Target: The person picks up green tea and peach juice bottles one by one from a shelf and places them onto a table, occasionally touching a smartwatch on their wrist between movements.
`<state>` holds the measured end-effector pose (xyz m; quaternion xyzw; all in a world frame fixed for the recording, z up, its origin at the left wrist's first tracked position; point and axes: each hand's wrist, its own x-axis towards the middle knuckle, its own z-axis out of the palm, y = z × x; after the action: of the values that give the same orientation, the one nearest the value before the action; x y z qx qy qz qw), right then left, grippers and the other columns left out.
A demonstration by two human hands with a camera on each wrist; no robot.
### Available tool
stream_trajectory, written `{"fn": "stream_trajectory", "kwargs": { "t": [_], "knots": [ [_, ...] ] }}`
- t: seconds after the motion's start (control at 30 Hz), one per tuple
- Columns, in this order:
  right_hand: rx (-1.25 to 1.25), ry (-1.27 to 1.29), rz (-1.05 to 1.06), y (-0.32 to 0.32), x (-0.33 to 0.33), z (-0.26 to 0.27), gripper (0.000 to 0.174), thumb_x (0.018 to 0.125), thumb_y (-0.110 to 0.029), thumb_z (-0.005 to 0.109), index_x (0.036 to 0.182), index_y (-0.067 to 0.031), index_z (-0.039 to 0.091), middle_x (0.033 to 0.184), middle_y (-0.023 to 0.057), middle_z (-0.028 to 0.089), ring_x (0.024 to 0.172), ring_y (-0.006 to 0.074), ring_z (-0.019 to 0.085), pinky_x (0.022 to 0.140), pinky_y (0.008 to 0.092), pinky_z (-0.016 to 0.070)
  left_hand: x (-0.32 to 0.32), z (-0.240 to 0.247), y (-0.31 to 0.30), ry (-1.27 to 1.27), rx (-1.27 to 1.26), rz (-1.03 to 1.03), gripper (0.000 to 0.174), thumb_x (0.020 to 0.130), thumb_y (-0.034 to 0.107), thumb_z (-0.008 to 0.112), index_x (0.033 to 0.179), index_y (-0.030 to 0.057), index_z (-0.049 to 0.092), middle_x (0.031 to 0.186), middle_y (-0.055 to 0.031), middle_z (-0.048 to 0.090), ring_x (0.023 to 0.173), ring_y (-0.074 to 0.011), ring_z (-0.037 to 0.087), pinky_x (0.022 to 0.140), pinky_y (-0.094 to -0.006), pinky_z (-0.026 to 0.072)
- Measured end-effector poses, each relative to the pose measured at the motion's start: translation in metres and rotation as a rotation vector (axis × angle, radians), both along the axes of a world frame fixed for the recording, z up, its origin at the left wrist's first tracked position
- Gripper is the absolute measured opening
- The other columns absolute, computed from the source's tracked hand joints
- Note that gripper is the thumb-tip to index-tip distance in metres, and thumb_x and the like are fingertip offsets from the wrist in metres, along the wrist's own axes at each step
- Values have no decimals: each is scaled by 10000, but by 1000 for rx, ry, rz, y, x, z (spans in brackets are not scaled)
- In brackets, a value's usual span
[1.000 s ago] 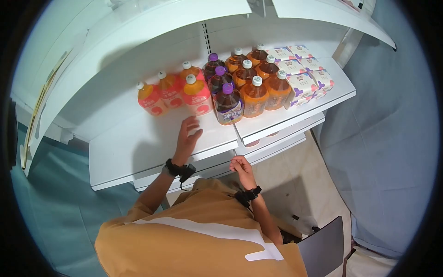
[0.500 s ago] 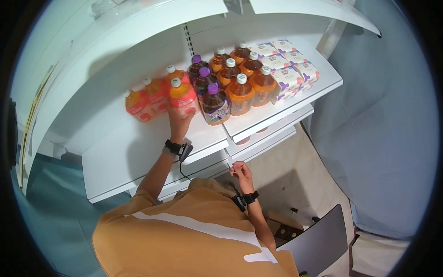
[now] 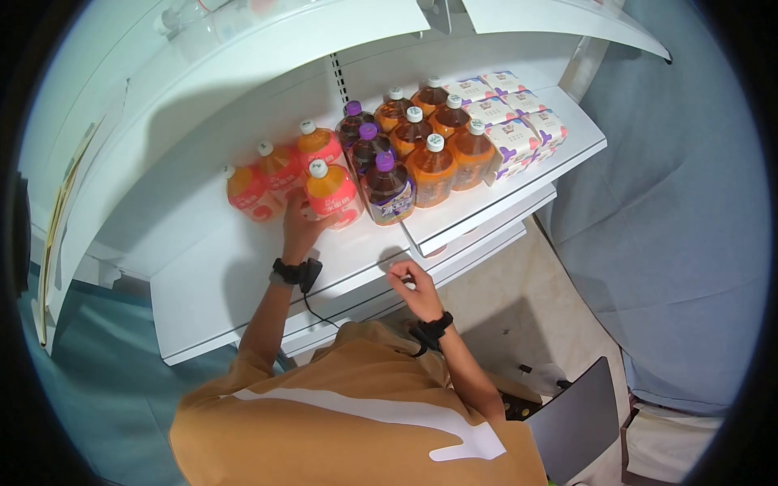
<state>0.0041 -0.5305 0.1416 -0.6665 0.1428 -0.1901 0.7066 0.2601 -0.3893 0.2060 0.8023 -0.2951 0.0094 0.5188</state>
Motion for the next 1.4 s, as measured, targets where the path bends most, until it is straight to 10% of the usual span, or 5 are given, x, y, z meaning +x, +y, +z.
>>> {"fn": "stream_trajectory", "kwargs": {
  "t": [0.27,0.47,1.03,1.4],
  "knots": [
    [-369,-138,-20,8,51,91,798,732,-183,904,1381,-87,449,1354,105,489,1284,253,490,1029,393,437,-36,34,42,111,144,-300,910,642,240,950,1399,34,489,1295,-115,602,1160,-223,626,951,-379,535],
    [-157,-250,35,26,81,74,1003,701,-255,933,1485,-38,345,1431,174,449,1348,304,455,1090,388,394,-55,27,37,44,112,-341,829,699,275,908,1360,38,468,1294,-170,613,1170,-312,639,938,-403,534],
    [-298,-38,-80,-5,2,57,871,668,-496,916,1308,-95,482,1202,116,634,1109,287,639,942,381,509,-90,11,-11,-147,308,-601,861,624,27,846,1377,14,428,1248,-227,616,1190,-390,603,1017,-454,487],
    [-97,21,-549,-14,-120,-6,866,698,-440,916,1320,-72,441,1188,137,648,1086,265,649,911,368,516,-171,-33,-128,473,402,-1200,846,635,-46,798,1382,5,403,1317,-152,533,1220,-269,546,1060,-398,427]
  ]
}}
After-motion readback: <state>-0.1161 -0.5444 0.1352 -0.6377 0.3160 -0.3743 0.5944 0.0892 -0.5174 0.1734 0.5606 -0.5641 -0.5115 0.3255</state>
